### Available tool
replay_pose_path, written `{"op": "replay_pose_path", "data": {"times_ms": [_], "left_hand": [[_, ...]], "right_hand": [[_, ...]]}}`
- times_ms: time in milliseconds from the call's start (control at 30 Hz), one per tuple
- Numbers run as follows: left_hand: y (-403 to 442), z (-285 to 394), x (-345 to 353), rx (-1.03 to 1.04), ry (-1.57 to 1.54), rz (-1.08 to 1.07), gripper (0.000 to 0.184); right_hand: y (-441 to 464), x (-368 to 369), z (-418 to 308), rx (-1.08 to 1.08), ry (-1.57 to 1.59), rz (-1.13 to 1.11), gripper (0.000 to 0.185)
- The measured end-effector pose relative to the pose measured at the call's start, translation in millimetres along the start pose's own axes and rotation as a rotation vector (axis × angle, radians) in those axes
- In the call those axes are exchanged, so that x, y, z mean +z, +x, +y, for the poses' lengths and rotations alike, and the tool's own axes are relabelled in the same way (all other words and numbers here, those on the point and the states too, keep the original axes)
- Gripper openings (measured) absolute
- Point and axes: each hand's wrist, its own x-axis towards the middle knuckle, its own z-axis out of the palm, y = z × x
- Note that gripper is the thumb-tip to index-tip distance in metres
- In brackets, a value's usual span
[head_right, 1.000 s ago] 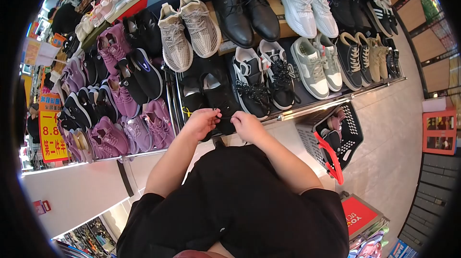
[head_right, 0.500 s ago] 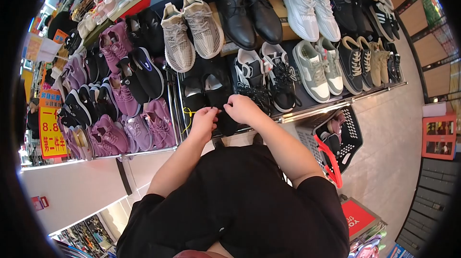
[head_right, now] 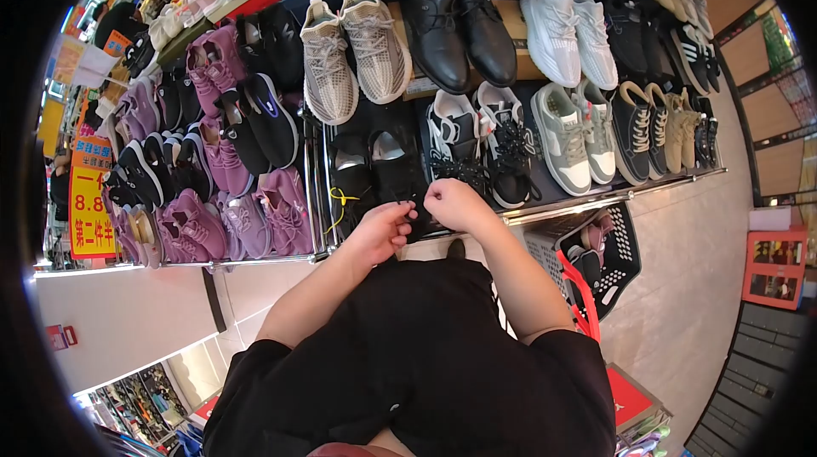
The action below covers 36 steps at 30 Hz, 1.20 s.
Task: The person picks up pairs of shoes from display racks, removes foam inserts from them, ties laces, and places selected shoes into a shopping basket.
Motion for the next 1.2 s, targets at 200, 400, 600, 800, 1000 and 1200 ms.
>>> {"op": "replay_pose_path", "data": {"times_ms": [200,400,600,800,1000,1200], "left_hand": [[-4.0,-1.5,7.1,-0.028,0.004,-0.037,0.008],[-4.0,6.8,8.8,0.045,0.144,0.021,0.006],[3.1,16.3,0.3,0.029,0.077,-0.013,0.007],[1.2,28.0,-2.5,-0.013,0.163,-0.005,0.005],[-1.2,23.7,6.1,0.051,0.169,0.060,0.007],[-1.4,2.3,5.8,0.281,0.521,0.333,0.013]], "right_hand": [[-23.0,-18.0,7.1,-0.053,-0.155,-0.314,0.026],[-23.2,-2.5,-8.5,-0.134,0.069,-0.089,0.045],[-9.6,36.5,0.5,-0.156,0.270,-0.031,0.068],[-23.0,39.5,-7.6,0.043,0.384,-0.035,0.045],[-20.5,37.9,-1.6,-0.130,0.052,0.097,0.024],[-8.2,25.0,-0.8,0.013,0.104,0.030,0.024]]}}
